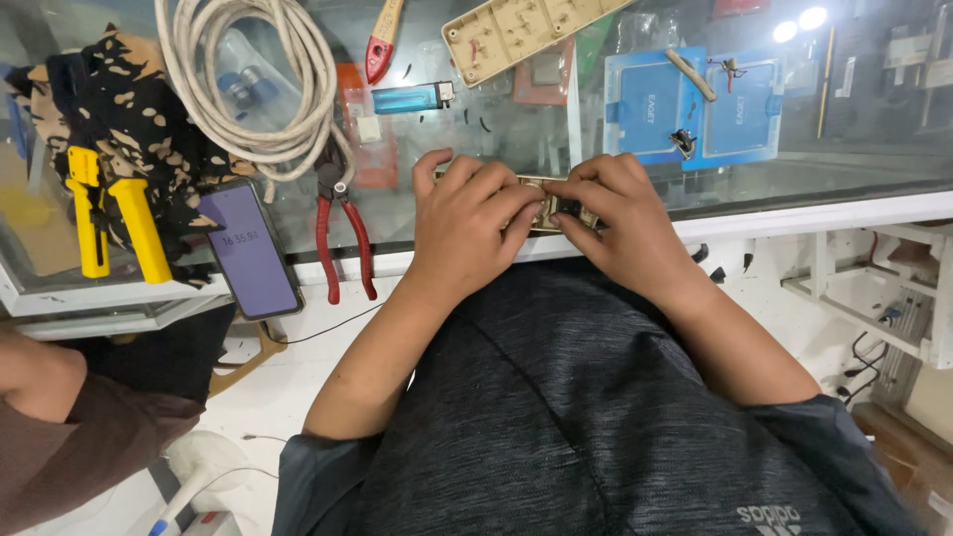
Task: Adjusting the internal metal contacts of a power strip using pliers and hands to ensure proper electrical connection.
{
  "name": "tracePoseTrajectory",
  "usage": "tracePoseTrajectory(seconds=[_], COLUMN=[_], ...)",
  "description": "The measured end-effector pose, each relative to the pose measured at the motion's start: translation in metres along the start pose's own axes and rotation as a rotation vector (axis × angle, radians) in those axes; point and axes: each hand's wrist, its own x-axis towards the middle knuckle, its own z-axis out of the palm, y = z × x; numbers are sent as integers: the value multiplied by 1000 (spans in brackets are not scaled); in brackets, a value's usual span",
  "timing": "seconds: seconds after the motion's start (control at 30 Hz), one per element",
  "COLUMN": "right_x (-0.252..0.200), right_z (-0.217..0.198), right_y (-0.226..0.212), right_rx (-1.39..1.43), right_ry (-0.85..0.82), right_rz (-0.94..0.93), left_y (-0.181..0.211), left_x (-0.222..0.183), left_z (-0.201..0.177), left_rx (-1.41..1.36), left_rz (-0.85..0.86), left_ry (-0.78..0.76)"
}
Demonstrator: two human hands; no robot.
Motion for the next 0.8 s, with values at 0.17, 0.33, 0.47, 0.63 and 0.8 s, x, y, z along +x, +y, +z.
tracePoseTrajectory(seconds=[0.17,0.33,0.47,0.63,0.8], right_x=[-2,-3,0,1,1], right_z=[7,18,20,22,21], right_y=[13,27,29,28,27], right_rx=[54,24,-15,-52,-21], right_ry=[50,111,167,198,207], right_rz=[-66,-143,-217,-252,-230], left_y=[1,2,-7,-4,1], left_x=[10,22,26,37,37], left_z=[2,-1,4,-5,-22], left_rx=[10,38,113,86,184], left_rz=[-72,-143,-122,-141,-115], left_ry=[-97,-224,-374,-454,-455])
